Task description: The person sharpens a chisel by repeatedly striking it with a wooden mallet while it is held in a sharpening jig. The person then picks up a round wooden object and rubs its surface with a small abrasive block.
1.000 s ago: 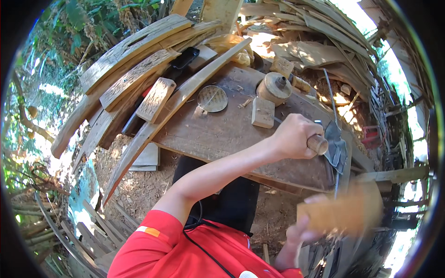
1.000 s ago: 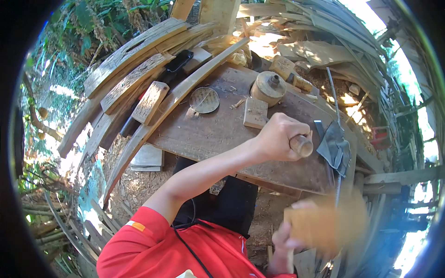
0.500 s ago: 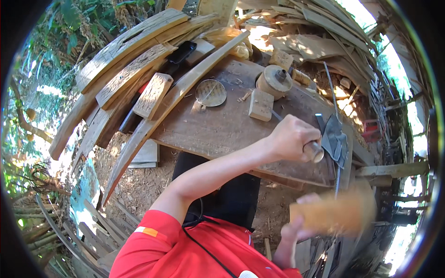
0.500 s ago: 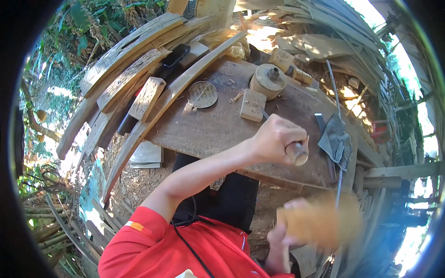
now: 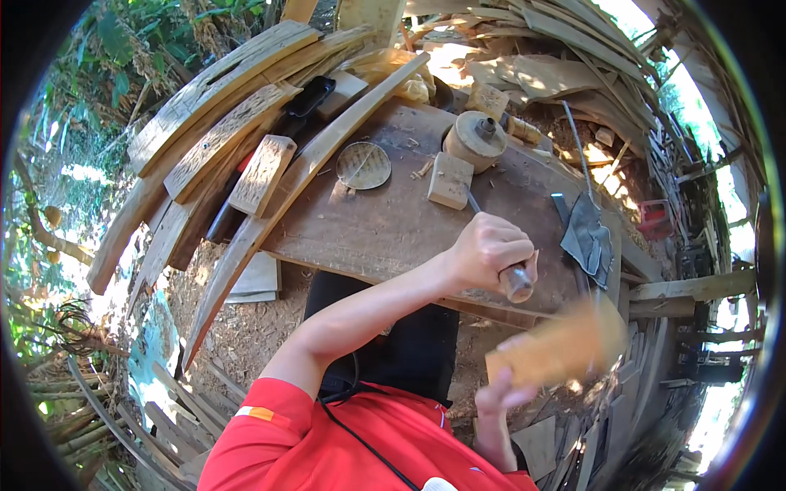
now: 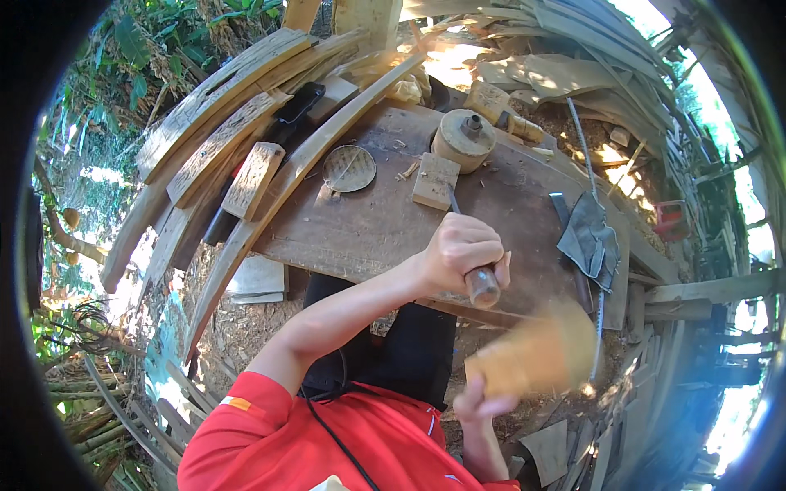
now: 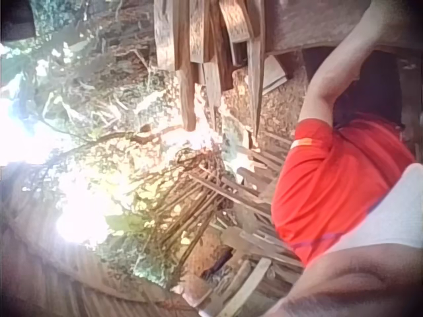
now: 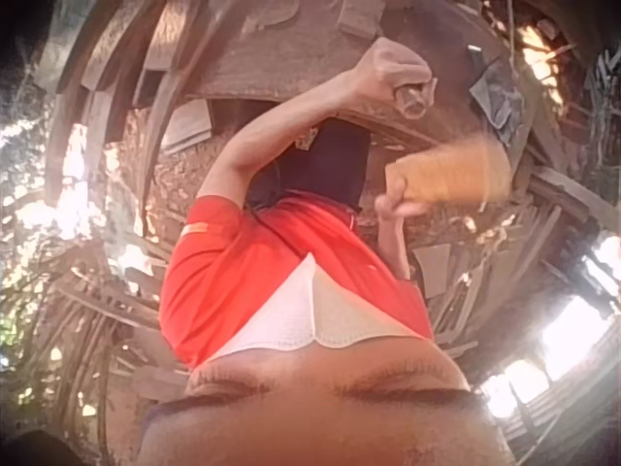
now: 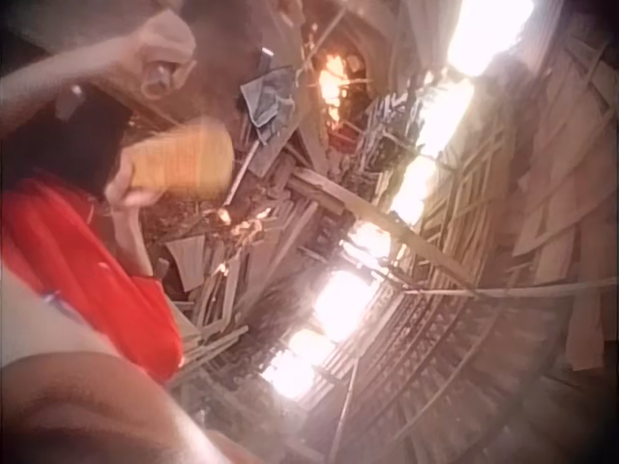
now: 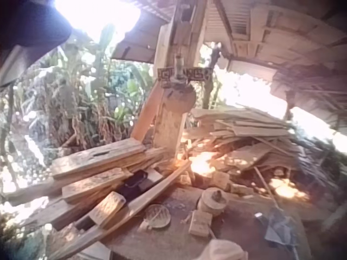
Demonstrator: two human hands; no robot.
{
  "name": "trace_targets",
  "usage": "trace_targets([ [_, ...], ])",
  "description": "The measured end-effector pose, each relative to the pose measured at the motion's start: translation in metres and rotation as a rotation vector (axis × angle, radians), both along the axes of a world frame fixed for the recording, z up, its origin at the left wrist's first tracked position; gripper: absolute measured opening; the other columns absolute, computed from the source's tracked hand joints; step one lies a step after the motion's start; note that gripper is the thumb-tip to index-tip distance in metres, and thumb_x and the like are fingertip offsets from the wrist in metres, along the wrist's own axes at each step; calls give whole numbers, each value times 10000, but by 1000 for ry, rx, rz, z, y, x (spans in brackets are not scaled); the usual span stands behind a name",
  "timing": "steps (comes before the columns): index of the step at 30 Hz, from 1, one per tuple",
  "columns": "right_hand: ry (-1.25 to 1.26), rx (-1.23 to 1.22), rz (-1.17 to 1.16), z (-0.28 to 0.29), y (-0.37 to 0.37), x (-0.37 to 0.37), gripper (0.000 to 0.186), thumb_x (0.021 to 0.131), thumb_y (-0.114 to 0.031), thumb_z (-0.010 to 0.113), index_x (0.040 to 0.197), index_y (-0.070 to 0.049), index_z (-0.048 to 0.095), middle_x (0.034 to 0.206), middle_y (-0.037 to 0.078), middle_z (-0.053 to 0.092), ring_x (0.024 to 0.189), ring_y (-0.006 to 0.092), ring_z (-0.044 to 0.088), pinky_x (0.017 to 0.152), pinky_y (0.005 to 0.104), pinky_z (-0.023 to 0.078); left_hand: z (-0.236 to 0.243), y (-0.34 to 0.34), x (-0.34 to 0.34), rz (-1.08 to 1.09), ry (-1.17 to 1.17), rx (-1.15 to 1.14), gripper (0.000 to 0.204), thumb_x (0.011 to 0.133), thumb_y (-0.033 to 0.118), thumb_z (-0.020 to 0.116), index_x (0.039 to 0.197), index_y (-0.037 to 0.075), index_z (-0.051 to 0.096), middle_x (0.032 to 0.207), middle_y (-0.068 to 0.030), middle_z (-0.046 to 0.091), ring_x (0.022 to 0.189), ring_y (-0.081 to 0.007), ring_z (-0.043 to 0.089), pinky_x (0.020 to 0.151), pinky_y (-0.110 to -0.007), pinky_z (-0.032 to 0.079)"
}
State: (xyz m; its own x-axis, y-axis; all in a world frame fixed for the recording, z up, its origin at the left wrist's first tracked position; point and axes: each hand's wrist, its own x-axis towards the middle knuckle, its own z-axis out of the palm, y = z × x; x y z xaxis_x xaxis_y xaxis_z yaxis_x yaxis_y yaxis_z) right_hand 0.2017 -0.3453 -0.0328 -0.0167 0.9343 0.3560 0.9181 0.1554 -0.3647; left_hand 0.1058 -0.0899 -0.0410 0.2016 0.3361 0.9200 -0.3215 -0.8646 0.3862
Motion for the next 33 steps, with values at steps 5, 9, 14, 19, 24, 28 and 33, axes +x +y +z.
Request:
trace_targets([
  [5,301,13,-233,-29,-20,-19,514,869,-376,700,1208,-4,593,1058,100,628,1033,280,612,949,426,456,-2,-3,2,-11,-18,37,197,611,160,747,645,123,557,584,-39,548,515,-247,589,480,-368,456],
  [9,465,642,-193,-38,5,-47,597,923,-496,593,1244,7,570,1109,177,611,924,313,633,934,470,483,-2,2,-3,16,-10,61,217,623,105,730,629,113,513,569,-39,509,492,-241,555,464,-361,429],
  [14,454,104,-400,-36,8,-55,614,932,-488,581,1270,23,539,1178,194,581,938,314,644,943,472,491,0,2,-1,-80,-93,52,297,652,-41,686,588,81,423,540,-52,436,427,-246,471,421,-357,367],
  [19,545,596,-69,-46,3,-52,438,886,-325,638,1191,-12,609,1131,196,607,1011,330,597,918,486,464,-6,-4,0,7,-36,63,252,639,30,717,610,101,477,547,-49,490,462,-248,533,440,-361,421],
  [24,281,89,-262,19,-1,-56,399,886,-288,646,1177,-17,615,1089,175,604,1004,313,585,904,473,468,-5,8,-15,90,-34,53,288,640,0,695,591,95,428,536,-55,461,441,-253,499,433,-365,403],
  [28,581,352,-164,-50,8,-53,426,902,-326,609,1188,-11,590,1060,193,604,1005,309,588,858,426,493,-7,-1,-3,48,-45,71,298,634,-8,685,585,94,409,529,-52,439,432,-252,482,428,-362,388],
  [33,449,405,-166,-14,9,-53,493,919,-349,654,1202,41,547,1061,202,608,873,303,634,828,394,514,-11,11,-7,94,-91,98,316,630,-14,676,581,97,383,527,-44,412,422,-245,455,422,-358,364],
])
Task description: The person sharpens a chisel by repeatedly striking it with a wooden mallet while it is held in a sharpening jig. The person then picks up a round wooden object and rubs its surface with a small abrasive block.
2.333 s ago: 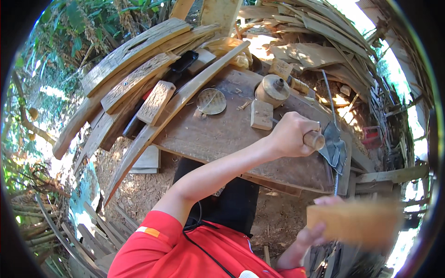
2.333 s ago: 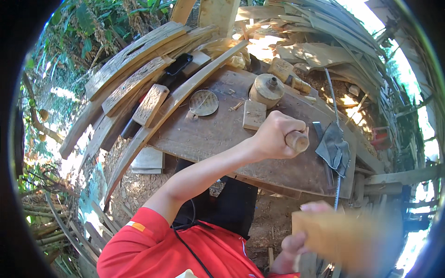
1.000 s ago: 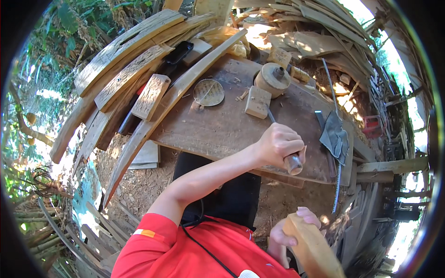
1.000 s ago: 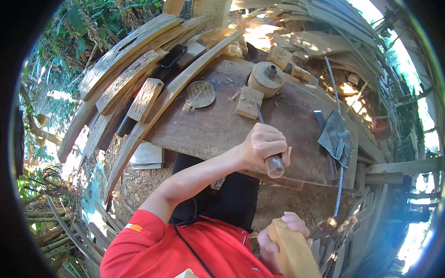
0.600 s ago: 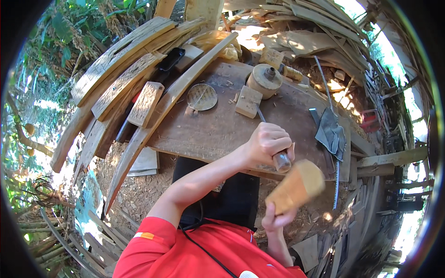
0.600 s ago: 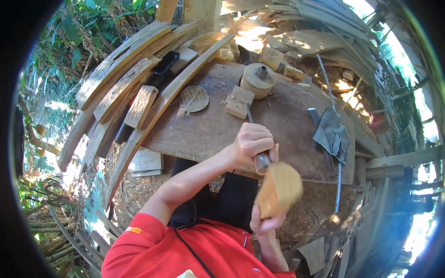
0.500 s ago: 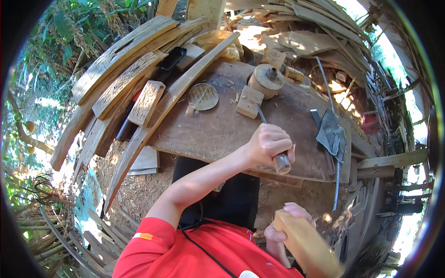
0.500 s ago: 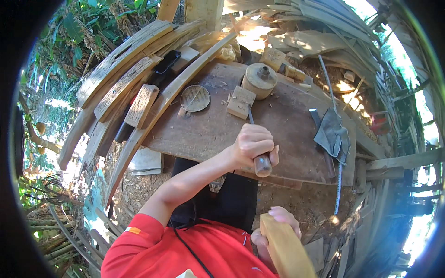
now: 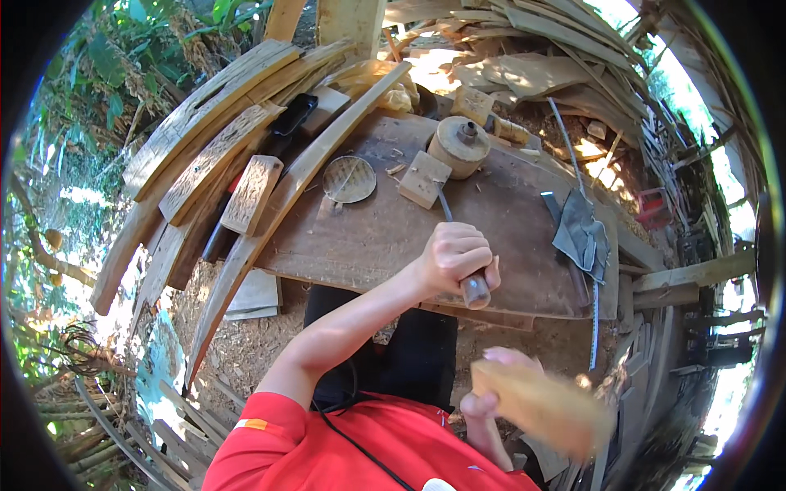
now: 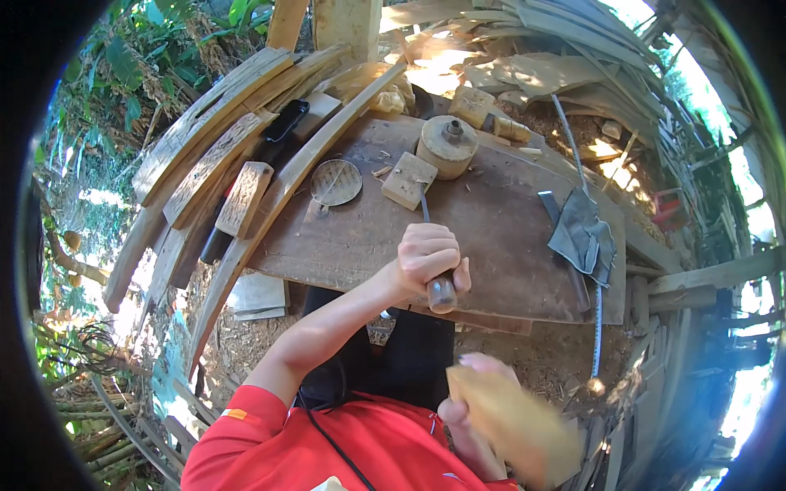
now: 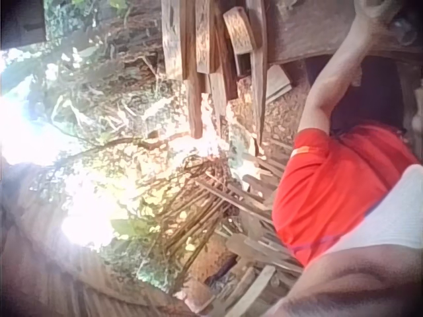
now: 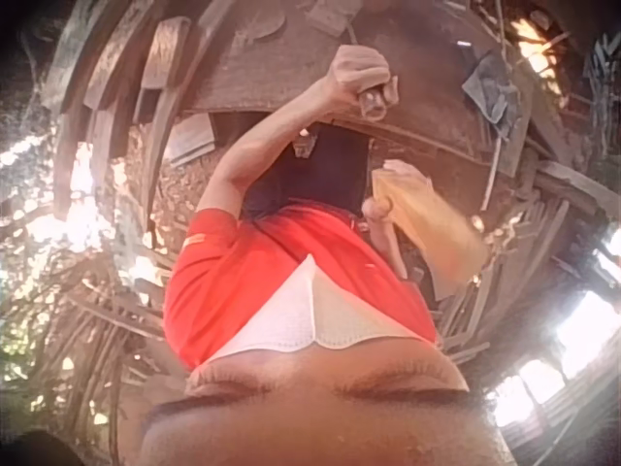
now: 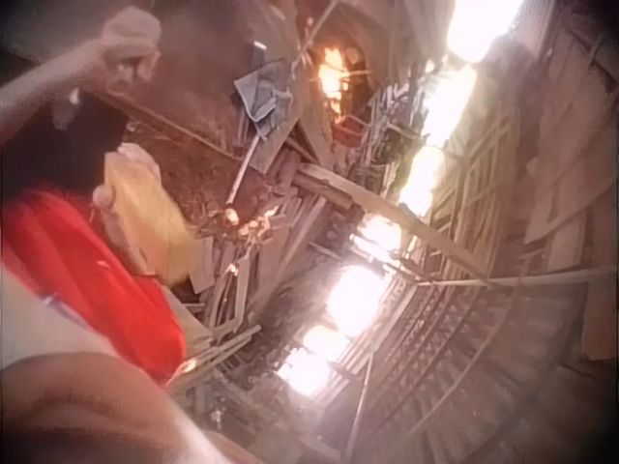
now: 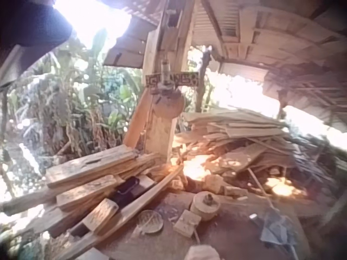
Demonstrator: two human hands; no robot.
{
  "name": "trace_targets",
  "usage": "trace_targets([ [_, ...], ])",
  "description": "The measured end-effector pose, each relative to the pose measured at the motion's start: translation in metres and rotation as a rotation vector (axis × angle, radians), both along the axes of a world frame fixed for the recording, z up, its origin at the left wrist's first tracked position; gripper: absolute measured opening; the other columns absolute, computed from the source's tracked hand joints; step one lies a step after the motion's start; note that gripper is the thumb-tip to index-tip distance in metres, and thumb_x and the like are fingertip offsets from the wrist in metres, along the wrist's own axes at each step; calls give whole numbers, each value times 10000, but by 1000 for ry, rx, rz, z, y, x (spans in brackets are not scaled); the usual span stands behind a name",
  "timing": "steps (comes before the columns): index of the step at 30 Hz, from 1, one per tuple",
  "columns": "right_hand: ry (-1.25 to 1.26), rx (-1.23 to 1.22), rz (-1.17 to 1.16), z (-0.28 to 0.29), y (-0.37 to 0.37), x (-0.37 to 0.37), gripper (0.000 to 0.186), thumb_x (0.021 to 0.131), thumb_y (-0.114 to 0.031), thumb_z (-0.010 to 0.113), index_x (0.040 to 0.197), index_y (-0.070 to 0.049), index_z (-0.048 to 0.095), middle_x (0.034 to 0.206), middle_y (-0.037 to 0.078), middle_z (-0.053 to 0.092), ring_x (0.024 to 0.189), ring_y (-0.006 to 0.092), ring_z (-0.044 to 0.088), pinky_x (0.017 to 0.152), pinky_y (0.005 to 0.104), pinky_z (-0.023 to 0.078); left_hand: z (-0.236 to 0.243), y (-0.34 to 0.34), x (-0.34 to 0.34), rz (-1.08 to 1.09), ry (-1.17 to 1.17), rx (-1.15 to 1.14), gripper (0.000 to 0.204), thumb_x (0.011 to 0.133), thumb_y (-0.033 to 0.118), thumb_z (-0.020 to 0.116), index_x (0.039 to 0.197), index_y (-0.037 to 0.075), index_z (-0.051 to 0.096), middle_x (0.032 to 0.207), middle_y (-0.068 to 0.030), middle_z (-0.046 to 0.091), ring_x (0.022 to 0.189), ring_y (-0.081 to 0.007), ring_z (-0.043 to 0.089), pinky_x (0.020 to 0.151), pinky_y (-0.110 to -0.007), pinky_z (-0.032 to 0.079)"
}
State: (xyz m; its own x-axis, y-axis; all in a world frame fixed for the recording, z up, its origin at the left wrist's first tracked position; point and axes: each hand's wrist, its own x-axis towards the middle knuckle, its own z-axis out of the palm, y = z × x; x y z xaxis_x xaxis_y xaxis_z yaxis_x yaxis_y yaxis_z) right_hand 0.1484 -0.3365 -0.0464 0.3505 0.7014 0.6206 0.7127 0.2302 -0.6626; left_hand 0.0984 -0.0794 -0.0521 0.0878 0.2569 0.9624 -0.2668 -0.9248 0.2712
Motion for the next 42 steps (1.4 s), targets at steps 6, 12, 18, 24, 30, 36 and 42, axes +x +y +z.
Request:
trace_targets([
  [6,56,-8,-97,-40,4,-5,439,923,-304,658,1172,39,545,1079,199,623,854,323,649,733,410,540,-8,0,-5,8,6,-1,328,623,-26,659,583,93,357,528,-39,373,417,-244,432,420,-357,349],
  [12,243,-315,-84,-33,10,-9,439,873,-380,714,1128,-66,544,1021,151,583,842,303,610,801,445,534,-12,5,-6,11,20,15,335,620,-30,662,585,91,351,529,-41,381,419,-243,438,422,-348,349],
  [18,5,-32,-27,-40,1,4,425,878,-350,670,1133,-19,587,1014,151,621,924,308,631,873,458,509,-16,4,-11,-5,55,31,338,618,-34,660,586,88,347,530,-44,380,417,-248,438,425,-354,347],
  [24,353,123,37,-48,3,13,688,954,-323,621,1449,77,358,1032,220,614,886,284,620,867,447,501,-2,-25,-23,-165,-29,-78,245,677,-48,608,586,63,410,532,-46,449,414,-232,472,424,-338,359],
  [30,360,20,-173,-73,-9,34,525,1006,-234,548,1421,40,377,957,183,613,795,236,604,695,351,480,16,-12,-24,-273,-354,-617,377,1027,169,533,667,82,465,535,-22,445,406,-139,401,398,-304,291],
  [36,529,-3,-231,-88,-25,31,482,1011,-196,565,1405,30,404,989,155,619,811,207,608,721,341,502,100,38,-54,-360,20,-956,283,1033,219,611,806,53,636,579,16,430,436,-50,350,405,-256,234],
  [42,892,-24,-203,-83,-27,26,584,986,-194,653,1456,49,408,1289,118,556,1150,182,550,988,340,457,54,50,-58,170,1227,-235,424,752,150,853,1148,37,750,1422,-148,625,938,-306,756,842,-372,591],
])
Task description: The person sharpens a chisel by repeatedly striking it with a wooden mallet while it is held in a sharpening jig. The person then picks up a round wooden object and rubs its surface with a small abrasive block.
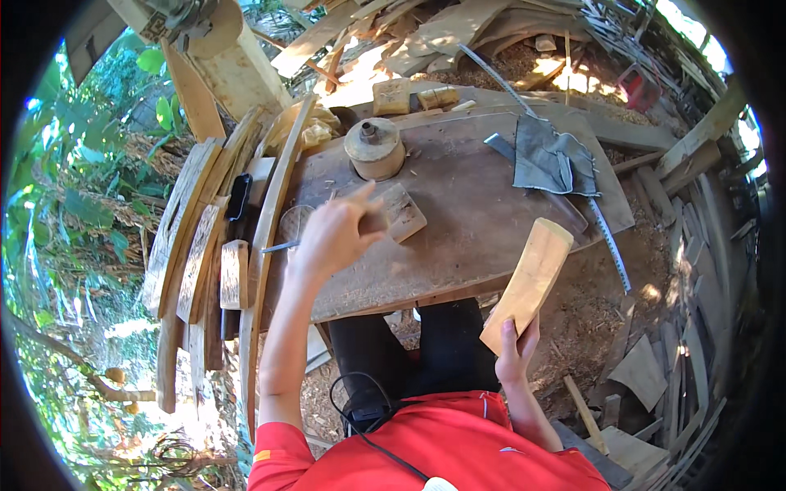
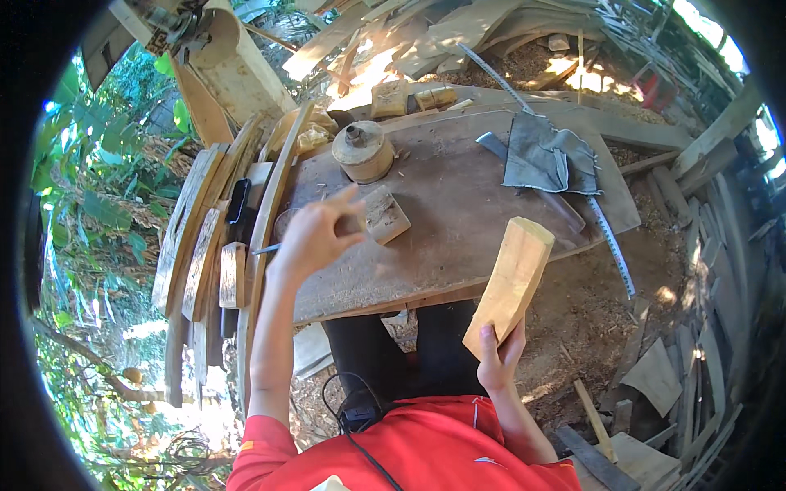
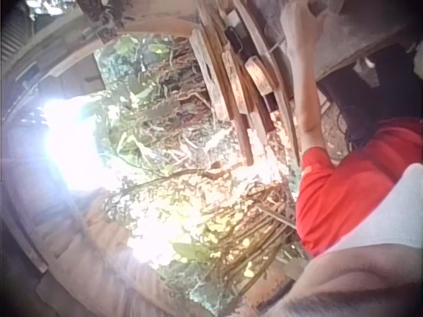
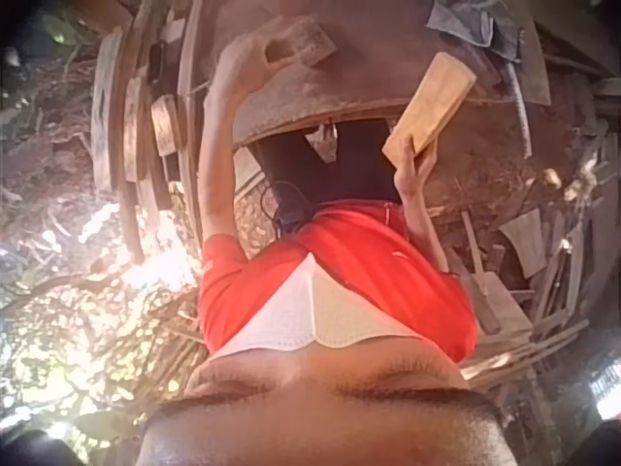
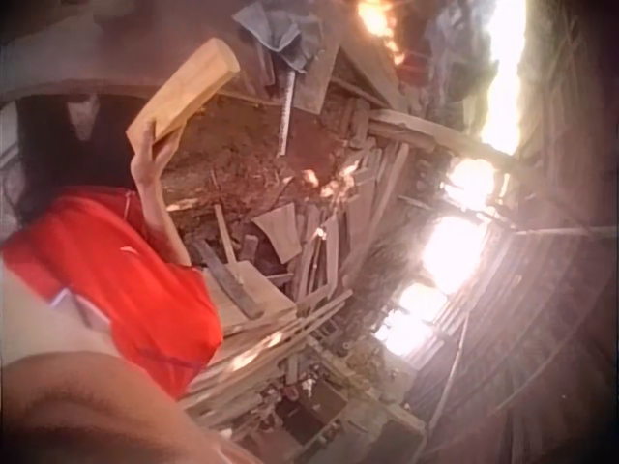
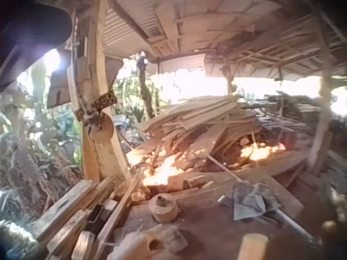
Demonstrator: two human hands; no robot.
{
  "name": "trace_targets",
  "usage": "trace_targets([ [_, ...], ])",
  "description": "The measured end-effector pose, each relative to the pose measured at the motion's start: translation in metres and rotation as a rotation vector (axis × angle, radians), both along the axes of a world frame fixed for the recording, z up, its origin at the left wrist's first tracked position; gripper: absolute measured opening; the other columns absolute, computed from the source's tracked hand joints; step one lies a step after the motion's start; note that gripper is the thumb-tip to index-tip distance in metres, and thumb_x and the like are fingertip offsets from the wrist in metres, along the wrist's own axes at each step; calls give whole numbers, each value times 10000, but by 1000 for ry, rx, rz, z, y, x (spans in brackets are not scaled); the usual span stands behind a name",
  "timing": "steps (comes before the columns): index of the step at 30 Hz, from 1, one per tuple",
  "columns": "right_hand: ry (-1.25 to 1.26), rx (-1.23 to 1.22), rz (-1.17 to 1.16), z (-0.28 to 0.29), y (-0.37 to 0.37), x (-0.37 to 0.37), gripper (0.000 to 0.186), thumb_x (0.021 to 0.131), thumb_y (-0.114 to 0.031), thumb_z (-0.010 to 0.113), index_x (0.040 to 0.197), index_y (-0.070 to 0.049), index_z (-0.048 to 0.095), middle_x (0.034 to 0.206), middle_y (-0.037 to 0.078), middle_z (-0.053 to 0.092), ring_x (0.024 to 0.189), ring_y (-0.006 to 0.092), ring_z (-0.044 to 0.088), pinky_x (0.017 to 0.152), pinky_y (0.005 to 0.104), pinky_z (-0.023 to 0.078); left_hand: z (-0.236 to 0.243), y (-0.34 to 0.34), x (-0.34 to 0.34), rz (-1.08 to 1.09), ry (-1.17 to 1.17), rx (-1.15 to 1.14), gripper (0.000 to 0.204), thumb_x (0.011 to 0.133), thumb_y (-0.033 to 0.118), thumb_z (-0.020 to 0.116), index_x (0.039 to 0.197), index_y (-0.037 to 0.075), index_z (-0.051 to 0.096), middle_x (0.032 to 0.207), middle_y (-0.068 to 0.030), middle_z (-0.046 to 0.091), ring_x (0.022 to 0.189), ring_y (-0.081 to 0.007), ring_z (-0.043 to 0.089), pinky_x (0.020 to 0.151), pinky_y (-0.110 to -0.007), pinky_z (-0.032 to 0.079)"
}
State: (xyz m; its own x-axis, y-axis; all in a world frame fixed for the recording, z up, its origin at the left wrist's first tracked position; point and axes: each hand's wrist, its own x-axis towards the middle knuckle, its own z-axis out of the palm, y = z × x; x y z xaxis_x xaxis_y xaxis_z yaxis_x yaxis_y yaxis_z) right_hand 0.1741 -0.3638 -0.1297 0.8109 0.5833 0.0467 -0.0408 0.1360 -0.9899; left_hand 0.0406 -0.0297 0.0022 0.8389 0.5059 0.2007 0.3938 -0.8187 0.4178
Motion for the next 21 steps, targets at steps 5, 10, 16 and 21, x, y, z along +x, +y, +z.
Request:
trace_targets([
  [5,-157,0,-31,11,11,5,562,988,-185,656,1445,41,419,1263,110,562,1121,168,551,970,327,462,-47,-12,-2,107,-46,85,356,794,230,829,1102,64,764,1311,-112,693,921,-355,734,803,-428,603],
  [10,-60,10,-19,13,15,4,562,986,-174,651,1445,48,416,1253,110,566,1120,170,552,969,326,463,-64,-21,24,346,-46,206,317,828,343,824,1007,88,771,988,-97,779,773,-348,736,703,-434,590],
  [16,-126,-21,-3,6,9,6,625,1016,-210,635,1508,58,358,1352,137,535,1209,194,533,1029,350,442,-48,-17,57,453,16,256,456,792,499,836,867,64,721,772,-102,744,689,-341,717,650,-440,566],
  [21,-92,-56,-3,3,4,8,650,1038,-243,621,1532,68,335,1392,150,523,1246,203,519,1057,358,426,-60,-13,65,455,-79,292,466,799,510,829,868,65,708,800,-129,741,725,-326,728,660,-439,566],
])
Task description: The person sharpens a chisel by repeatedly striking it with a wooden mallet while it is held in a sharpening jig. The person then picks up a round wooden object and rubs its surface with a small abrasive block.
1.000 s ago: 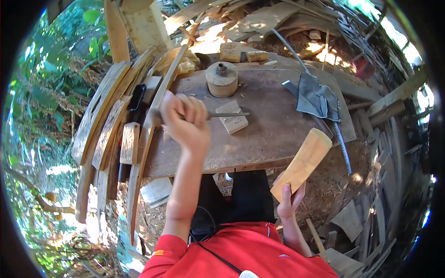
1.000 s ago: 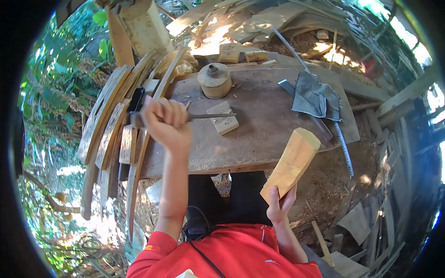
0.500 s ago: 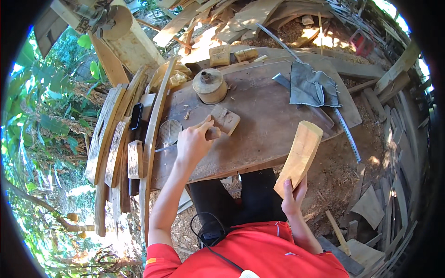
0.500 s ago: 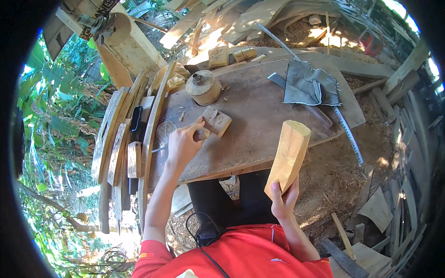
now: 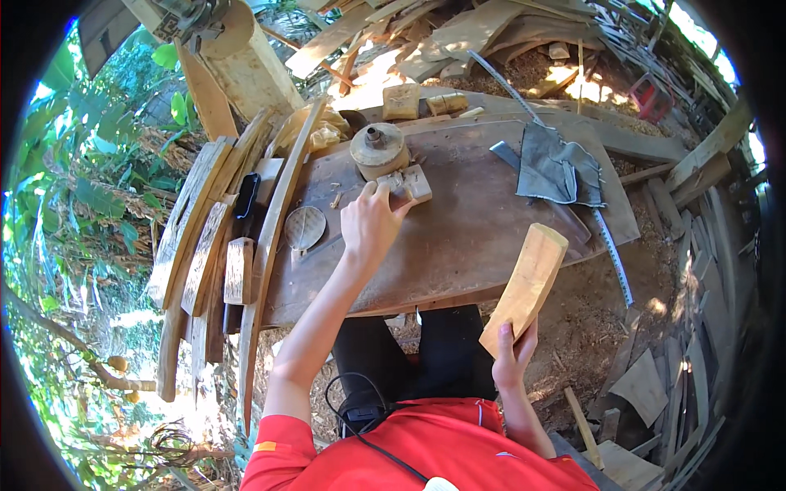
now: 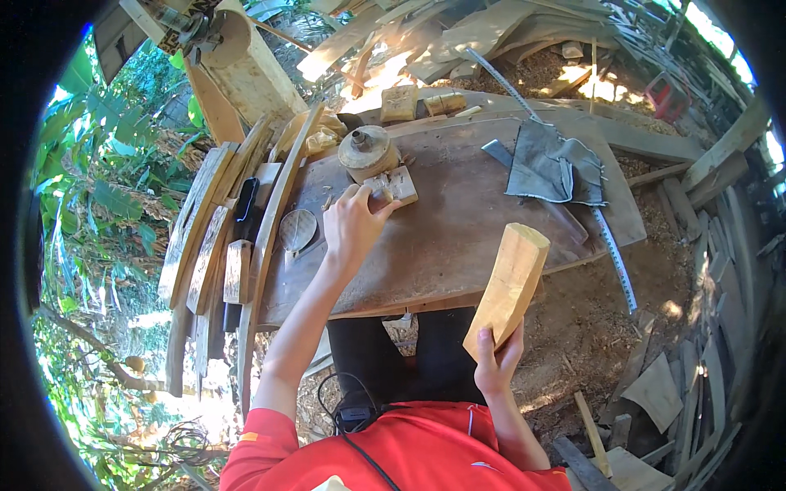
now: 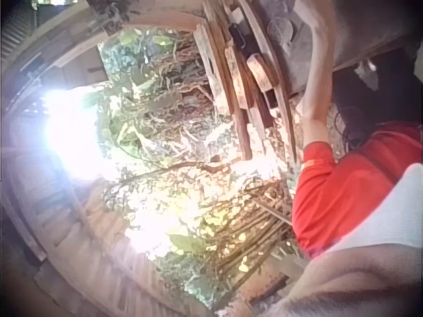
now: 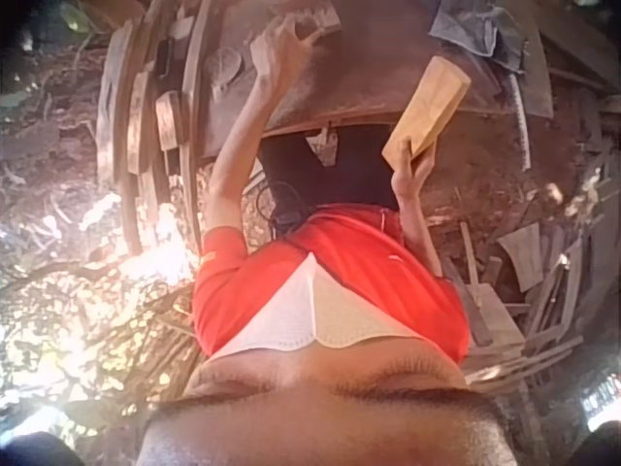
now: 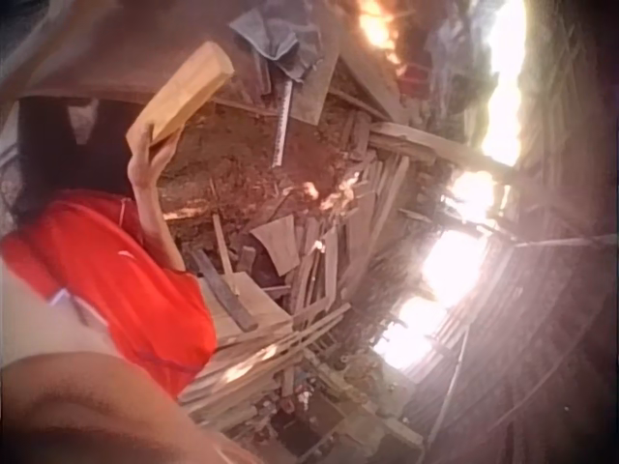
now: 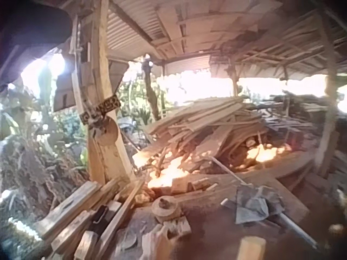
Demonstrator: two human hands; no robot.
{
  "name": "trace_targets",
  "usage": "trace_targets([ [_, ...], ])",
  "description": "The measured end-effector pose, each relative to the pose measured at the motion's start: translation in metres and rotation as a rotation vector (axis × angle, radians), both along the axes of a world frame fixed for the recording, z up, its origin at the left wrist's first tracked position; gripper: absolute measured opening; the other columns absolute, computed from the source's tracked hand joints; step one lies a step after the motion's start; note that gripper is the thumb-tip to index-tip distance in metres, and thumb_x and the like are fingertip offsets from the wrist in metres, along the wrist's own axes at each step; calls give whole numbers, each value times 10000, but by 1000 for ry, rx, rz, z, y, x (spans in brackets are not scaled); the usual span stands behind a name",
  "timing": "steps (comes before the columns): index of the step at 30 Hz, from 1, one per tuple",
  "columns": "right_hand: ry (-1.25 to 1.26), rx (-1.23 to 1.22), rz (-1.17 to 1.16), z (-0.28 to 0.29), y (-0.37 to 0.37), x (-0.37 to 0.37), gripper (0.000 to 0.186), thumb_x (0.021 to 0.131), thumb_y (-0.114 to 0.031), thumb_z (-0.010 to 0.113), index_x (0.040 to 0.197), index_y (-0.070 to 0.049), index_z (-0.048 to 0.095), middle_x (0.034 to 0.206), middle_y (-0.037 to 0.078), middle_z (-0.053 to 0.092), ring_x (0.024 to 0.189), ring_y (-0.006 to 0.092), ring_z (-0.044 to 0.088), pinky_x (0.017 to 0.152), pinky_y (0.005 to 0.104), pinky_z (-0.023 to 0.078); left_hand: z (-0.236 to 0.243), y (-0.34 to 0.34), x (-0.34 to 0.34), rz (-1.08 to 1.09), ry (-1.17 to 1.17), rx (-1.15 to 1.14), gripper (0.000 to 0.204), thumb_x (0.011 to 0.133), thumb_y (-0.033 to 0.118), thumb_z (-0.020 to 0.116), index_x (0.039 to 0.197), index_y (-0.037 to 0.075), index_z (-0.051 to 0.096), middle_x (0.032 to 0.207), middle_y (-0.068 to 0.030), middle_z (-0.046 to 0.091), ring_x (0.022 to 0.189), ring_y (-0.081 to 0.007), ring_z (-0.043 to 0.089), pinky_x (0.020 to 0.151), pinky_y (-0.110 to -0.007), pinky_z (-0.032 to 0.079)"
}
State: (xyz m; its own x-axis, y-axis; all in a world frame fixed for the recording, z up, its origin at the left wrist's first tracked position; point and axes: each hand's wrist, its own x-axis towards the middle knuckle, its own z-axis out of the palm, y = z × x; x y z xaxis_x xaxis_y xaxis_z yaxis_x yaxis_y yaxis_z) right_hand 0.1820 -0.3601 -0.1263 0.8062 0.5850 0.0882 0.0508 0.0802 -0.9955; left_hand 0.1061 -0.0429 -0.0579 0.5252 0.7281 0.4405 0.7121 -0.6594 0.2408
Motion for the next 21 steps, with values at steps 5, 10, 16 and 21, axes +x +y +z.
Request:
trace_targets([
  [5,-21,-1,-25,8,-3,5,607,1047,-263,604,1497,75,377,1342,143,549,1197,196,536,1027,348,437,6,-3,4,44,77,-173,459,828,471,818,1025,66,733,905,-119,751,777,-317,734,678,-444,570],
  [10,40,24,-62,4,-5,5,613,1022,-230,634,1492,73,383,1321,135,558,1185,191,548,1015,340,445,-11,-1,-6,-38,88,-97,581,864,327,783,1369,80,640,917,-123,746,761,-340,734,655,-451,568],
  [16,91,11,-57,-2,-9,4,628,1007,-202,650,1500,70,373,1333,133,544,1206,190,536,1029,342,436,-13,-1,-24,10,112,-142,516,854,236,771,1350,125,679,921,-125,757,790,-351,732,711,-456,572],
  [21,95,3,-58,-1,-5,-1,627,1004,-198,650,1501,66,373,1326,131,544,1192,188,536,1025,338,436,-4,-3,-32,-10,53,-137,437,857,168,757,1291,137,716,939,-101,773,789,-334,738,732,-427,583],
])
